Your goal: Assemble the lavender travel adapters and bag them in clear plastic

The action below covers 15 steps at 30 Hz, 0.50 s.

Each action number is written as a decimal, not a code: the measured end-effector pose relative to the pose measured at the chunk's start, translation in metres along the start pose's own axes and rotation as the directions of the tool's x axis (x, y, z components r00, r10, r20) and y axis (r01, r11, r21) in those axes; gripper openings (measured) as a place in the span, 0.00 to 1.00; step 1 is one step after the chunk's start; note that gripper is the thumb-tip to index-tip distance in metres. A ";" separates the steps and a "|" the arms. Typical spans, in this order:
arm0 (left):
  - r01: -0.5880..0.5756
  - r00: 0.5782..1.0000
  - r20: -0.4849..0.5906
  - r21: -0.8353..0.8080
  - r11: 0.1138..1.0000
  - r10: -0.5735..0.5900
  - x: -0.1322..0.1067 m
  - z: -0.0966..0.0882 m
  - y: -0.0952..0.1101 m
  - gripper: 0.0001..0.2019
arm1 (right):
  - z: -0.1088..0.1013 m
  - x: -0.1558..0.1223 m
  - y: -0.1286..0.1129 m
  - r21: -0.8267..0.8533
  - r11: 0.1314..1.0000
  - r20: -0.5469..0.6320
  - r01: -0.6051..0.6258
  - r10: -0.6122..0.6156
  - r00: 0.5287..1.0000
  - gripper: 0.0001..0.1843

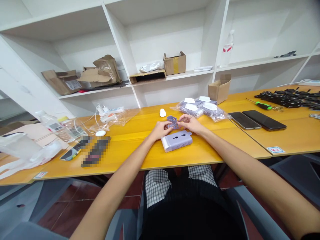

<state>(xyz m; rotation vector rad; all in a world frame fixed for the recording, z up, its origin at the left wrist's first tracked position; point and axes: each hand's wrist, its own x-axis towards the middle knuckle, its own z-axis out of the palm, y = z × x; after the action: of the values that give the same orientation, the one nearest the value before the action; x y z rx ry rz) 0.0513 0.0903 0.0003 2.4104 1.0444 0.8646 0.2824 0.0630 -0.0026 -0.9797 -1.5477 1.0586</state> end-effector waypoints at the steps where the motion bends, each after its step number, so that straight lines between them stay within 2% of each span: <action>1: -0.004 1.000 0.012 -0.010 1.000 0.004 0.000 0.002 0.000 0.17 | 0.000 -0.001 -0.001 -0.021 1.000 0.012 0.000 0.000 1.000 0.20; 7: 0.026 0.999 -0.017 -0.139 0.990 -0.029 0.000 0.005 0.001 0.14 | -0.001 -0.003 -0.004 -0.042 0.999 0.076 -0.009 0.012 0.997 0.21; 10: 0.023 1.000 0.003 -0.097 0.995 -0.022 -0.002 0.002 0.003 0.17 | -0.002 -0.002 -0.003 -0.054 0.998 0.073 -0.016 0.020 0.997 0.21; 15: -0.046 0.993 0.113 -0.010 0.999 0.047 -0.008 0.001 0.010 0.24 | -0.004 -0.001 -0.002 -0.071 0.997 0.078 -0.004 0.010 0.997 0.17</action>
<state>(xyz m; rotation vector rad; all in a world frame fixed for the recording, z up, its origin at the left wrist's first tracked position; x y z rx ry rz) 0.0533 0.0774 0.0017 2.4549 0.9450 0.7362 0.2859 0.0625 -0.0008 -1.0028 -1.6567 1.0641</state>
